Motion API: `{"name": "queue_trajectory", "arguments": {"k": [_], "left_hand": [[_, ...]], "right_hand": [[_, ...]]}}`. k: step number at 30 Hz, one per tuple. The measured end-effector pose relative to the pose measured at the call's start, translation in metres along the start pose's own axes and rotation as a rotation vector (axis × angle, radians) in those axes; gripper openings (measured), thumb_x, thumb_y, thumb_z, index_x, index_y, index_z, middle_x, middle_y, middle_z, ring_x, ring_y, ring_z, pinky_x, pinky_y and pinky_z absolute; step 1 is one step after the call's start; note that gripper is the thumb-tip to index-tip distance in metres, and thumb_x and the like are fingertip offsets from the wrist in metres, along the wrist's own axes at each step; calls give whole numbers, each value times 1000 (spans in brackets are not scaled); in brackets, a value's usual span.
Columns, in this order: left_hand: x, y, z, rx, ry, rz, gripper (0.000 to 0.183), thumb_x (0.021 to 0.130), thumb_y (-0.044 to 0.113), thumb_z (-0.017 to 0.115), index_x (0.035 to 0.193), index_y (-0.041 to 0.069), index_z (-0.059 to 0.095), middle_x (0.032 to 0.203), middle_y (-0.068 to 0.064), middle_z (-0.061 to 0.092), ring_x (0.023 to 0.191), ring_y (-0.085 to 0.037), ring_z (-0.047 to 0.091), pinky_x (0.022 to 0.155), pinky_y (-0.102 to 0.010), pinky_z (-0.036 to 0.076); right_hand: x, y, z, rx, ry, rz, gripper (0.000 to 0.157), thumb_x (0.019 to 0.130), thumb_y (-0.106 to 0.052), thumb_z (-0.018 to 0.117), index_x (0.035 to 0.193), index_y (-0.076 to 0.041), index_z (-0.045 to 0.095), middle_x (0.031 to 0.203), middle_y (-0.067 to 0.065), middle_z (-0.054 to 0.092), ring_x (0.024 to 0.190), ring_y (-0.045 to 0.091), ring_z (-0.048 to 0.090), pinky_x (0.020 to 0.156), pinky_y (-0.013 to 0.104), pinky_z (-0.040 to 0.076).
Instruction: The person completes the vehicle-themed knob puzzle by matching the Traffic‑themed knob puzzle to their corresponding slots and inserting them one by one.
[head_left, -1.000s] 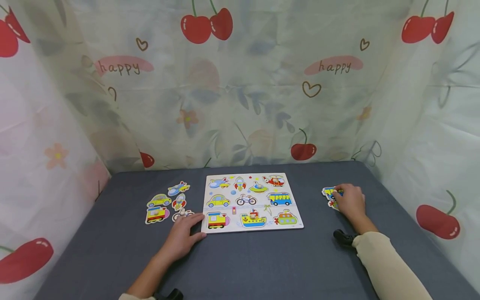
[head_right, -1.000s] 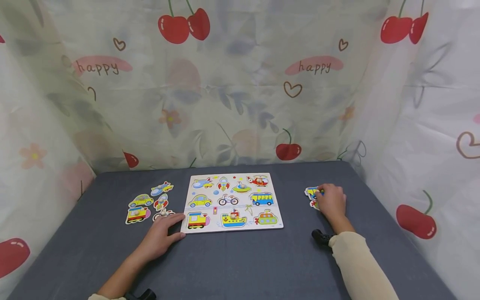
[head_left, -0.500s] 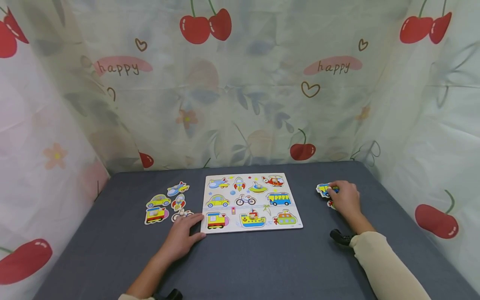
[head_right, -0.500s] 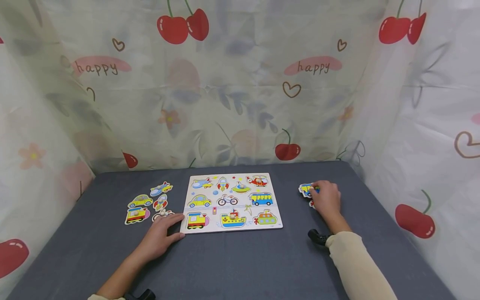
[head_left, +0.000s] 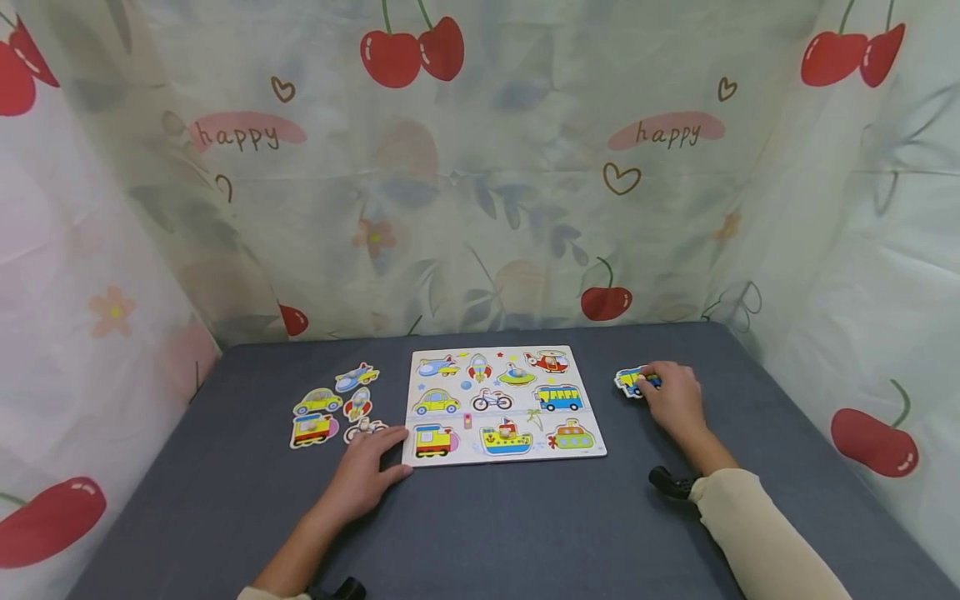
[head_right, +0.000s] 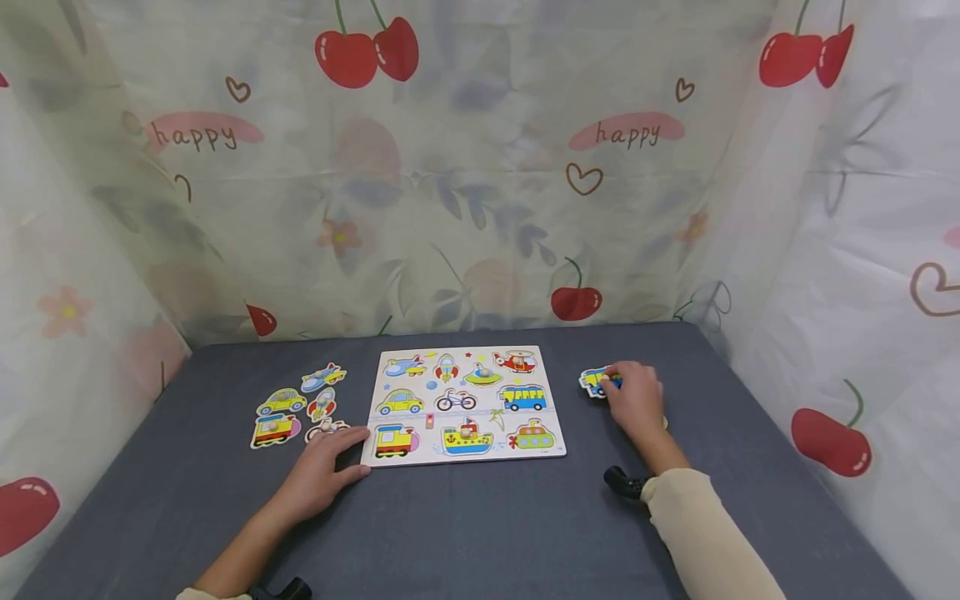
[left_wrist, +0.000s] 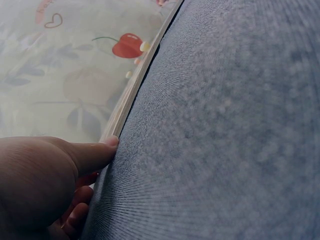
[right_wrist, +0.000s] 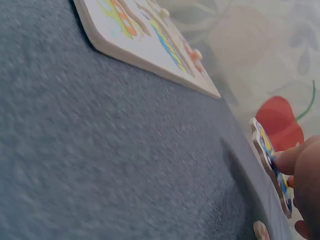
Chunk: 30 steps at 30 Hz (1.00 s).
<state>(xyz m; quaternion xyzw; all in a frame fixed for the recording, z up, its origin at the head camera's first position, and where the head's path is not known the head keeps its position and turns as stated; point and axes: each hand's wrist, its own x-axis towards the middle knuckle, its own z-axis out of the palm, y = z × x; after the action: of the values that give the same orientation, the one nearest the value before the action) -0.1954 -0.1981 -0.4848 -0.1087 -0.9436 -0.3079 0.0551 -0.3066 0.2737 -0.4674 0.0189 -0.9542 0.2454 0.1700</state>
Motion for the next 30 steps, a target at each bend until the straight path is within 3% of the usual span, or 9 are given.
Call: {"name": "queue_trajectory", "arguments": {"k": [12, 23, 30], "left_hand": [[0, -1, 1, 1, 3, -5, 53, 81, 19, 80, 129, 6, 63, 133, -8, 58, 120, -31, 46, 101, -50, 36], [-1, 1, 0, -1, 7, -6, 53, 81, 18, 80, 129, 6, 62, 133, -8, 58, 121, -31, 46, 101, -50, 36], [-1, 2, -1, -3, 2, 1, 53, 82, 18, 79, 130, 7, 62, 134, -9, 58, 121, -32, 46, 101, -50, 36]], "right_hand": [[-8, -15, 12, 74, 47, -90, 20, 91, -11, 65, 106, 2, 68, 116, 25, 61, 113, 46, 47, 94, 63, 29], [-13, -27, 25, 68, 30, -102, 19, 91, -13, 68, 103, 1, 69, 114, 22, 61, 109, 41, 50, 95, 56, 35], [-16, -37, 31, 59, -1, -101, 20, 90, -16, 69, 103, 0, 70, 116, 22, 61, 112, 40, 48, 95, 58, 34]]}}
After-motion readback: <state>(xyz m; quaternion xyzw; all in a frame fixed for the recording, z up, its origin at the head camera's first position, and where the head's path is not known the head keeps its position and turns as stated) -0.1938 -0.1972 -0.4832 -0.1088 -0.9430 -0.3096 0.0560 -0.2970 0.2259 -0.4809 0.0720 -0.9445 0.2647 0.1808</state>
